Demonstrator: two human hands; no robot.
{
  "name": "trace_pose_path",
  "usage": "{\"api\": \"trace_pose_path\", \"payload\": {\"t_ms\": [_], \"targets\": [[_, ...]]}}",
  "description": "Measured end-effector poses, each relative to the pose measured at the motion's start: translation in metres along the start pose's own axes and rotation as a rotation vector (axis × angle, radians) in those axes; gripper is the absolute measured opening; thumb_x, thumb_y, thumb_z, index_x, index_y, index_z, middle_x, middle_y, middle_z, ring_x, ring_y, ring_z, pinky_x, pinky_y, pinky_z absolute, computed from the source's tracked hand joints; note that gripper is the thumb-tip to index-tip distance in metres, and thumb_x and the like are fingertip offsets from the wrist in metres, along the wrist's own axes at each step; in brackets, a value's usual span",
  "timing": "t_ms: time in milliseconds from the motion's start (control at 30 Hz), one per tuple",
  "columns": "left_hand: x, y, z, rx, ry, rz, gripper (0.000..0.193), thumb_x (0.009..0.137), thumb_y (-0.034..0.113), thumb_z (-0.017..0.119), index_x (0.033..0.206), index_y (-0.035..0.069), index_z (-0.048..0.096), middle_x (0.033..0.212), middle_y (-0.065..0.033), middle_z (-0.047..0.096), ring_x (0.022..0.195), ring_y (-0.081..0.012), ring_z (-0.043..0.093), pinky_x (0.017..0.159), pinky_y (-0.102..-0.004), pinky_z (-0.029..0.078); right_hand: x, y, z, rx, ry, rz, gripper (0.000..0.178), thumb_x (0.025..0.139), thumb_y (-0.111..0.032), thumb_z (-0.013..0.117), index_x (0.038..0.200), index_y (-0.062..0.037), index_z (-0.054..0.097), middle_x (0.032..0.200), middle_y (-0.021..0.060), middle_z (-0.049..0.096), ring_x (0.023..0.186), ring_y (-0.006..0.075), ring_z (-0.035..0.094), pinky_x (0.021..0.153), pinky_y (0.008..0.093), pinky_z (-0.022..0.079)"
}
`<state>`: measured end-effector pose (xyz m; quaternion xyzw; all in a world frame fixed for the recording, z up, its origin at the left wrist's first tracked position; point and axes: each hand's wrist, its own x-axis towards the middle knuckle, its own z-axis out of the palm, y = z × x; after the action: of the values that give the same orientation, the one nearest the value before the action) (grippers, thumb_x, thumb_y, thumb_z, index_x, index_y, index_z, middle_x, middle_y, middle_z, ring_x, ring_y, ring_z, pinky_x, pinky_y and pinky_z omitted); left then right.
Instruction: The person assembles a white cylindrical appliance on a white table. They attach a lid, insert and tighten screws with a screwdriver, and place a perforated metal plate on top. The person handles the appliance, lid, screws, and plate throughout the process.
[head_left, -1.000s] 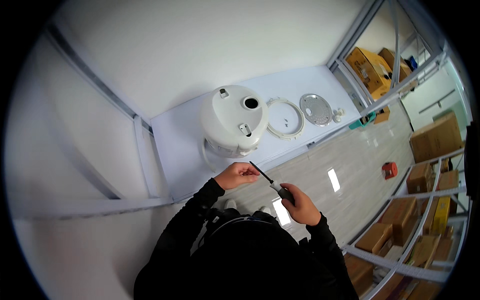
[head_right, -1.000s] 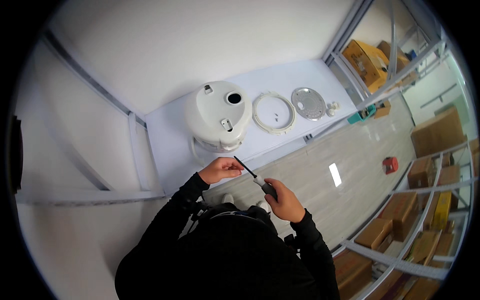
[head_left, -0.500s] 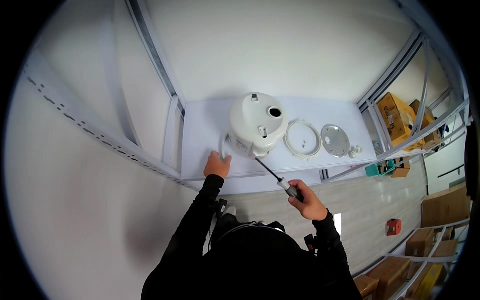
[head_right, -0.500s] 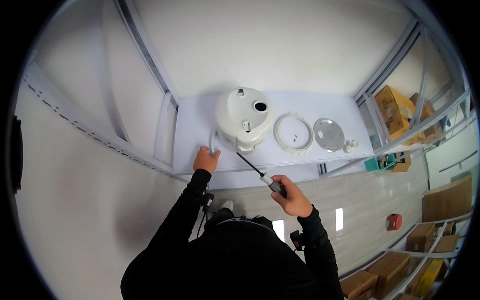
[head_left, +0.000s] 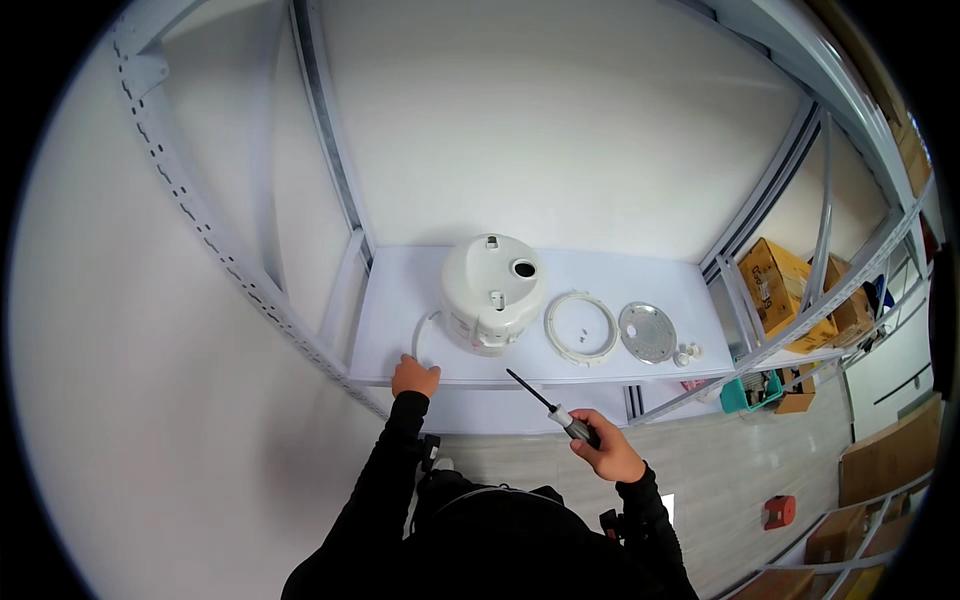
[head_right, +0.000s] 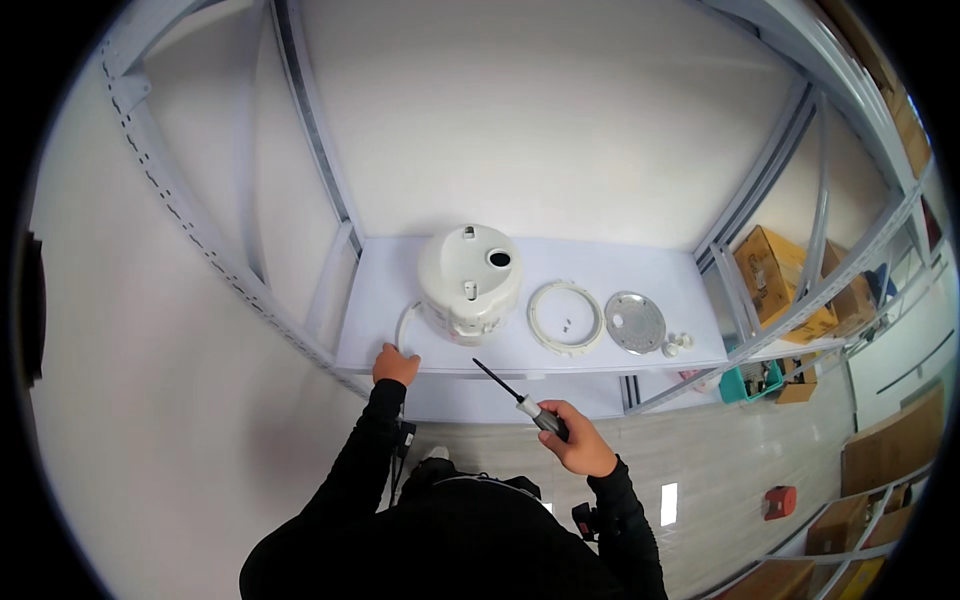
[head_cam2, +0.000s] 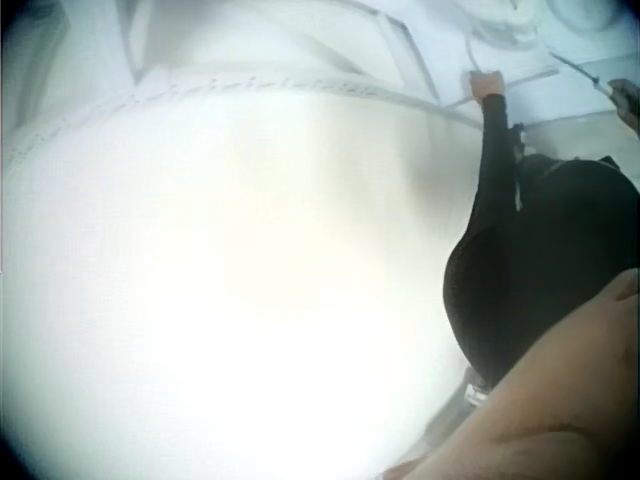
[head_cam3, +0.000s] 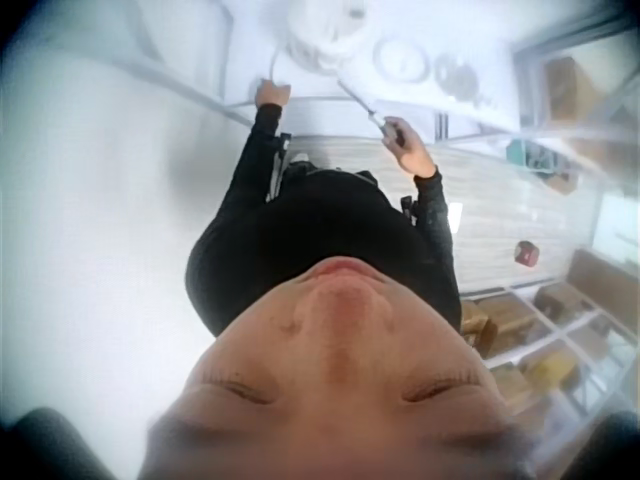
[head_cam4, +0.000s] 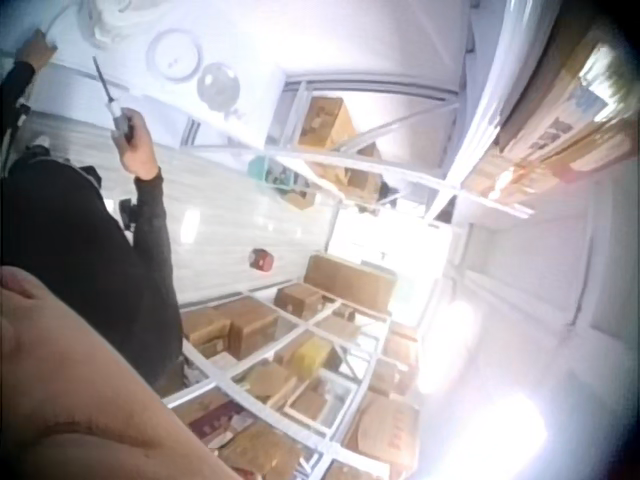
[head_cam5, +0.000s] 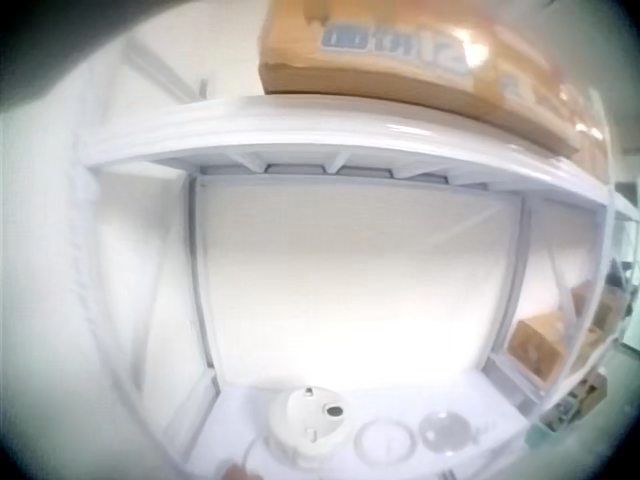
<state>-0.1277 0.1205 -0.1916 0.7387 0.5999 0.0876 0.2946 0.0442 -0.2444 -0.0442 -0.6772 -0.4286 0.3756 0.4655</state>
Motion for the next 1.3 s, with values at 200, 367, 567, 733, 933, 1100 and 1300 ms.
{"api": "trace_pose_path", "payload": {"t_ms": [200,367,567,733,933,1100,1300], "targets": [[-0.019,-0.019,-0.007,-0.657,-0.190,-0.179,0.053,0.086,0.024,0.067,0.124,-0.012,0.055,0.097,-0.0200,0.070,0.074,-0.0290,0.072,0.062,-0.0368,0.060,0.010,0.007,0.002,-0.022,-0.094,-0.103,0.043,0.096,0.000,0.065,0.136,-0.0042,0.050,0.101,-0.0005,0.051,0.087,0.0100,0.047,0.079,0.0257,0.043],[-0.061,-0.021,-0.020,-1.096,-0.181,0.004,0.049,0.091,0.011,0.062,0.133,-0.011,0.052,0.099,-0.0146,0.069,0.070,-0.0187,0.069,0.053,-0.0309,0.057,0.023,0.008,0.011,0.050,0.053,-0.167,0.039,0.090,-0.006,0.075,0.123,-0.0048,0.055,0.100,0.0010,0.053,0.089,0.0120,0.049,0.081,0.0271,0.044],[-0.135,0.020,-0.084,-1.020,-0.388,0.510,0.058,0.093,-0.005,0.057,0.150,0.000,0.046,0.113,-0.0098,0.068,0.087,-0.0154,0.068,0.070,-0.0292,0.058,0.048,0.007,0.021,0.085,0.244,-0.270,0.029,0.092,-0.013,0.077,0.111,-0.0045,0.057,0.084,-0.0010,0.057,0.074,0.0069,0.050,0.069,0.0252,0.046],[-0.179,0.057,-0.102,-0.830,-0.571,0.602,0.061,0.097,-0.003,0.058,0.155,0.003,0.039,0.127,-0.0091,0.062,0.099,-0.0153,0.065,0.078,-0.0303,0.058,0.055,-0.027,0.026,0.520,0.204,-0.348,0.025,0.105,-0.023,0.061,0.114,-0.0038,0.049,0.112,0.0104,0.062,0.079,0.0154,0.067,0.068,0.0291,0.053],[-0.190,0.078,-0.080,-0.561,-0.503,0.757,0.059,0.094,0.001,0.065,0.150,0.003,0.046,0.129,-0.0098,0.062,0.105,-0.0182,0.066,0.078,-0.0312,0.059,0.029,-0.038,0.018,0.736,0.110,-0.319,0.027,0.109,-0.027,0.052,0.121,-0.0046,0.044,0.143,0.0250,0.053,0.094,0.0235,0.073,0.076,0.0333,0.058],[-0.200,0.104,-0.075,-0.426,-0.415,0.945,0.054,0.090,0.007,0.073,0.141,0.002,0.055,0.120,-0.0084,0.065,0.101,-0.0182,0.067,0.071,-0.0288,0.057,0.005,-0.033,0.003,0.679,0.035,-0.397,0.028,0.108,-0.031,0.055,0.118,-0.0053,0.048,0.140,0.0270,0.058,0.121,0.0272,0.062,0.105,0.0432,0.047],[-0.201,0.119,-0.056,-0.499,-0.610,1.063,0.044,0.083,0.015,0.083,0.118,0.000,0.061,0.101,-0.0051,0.063,0.084,-0.0136,0.063,0.063,-0.0271,0.053,-0.021,-0.034,-0.003,0.851,0.095,-0.492,0.036,0.107,-0.032,0.056,0.128,-0.0040,0.047,0.138,0.0235,0.059,0.120,0.0305,0.063,0.102,0.0463,0.049]]}}
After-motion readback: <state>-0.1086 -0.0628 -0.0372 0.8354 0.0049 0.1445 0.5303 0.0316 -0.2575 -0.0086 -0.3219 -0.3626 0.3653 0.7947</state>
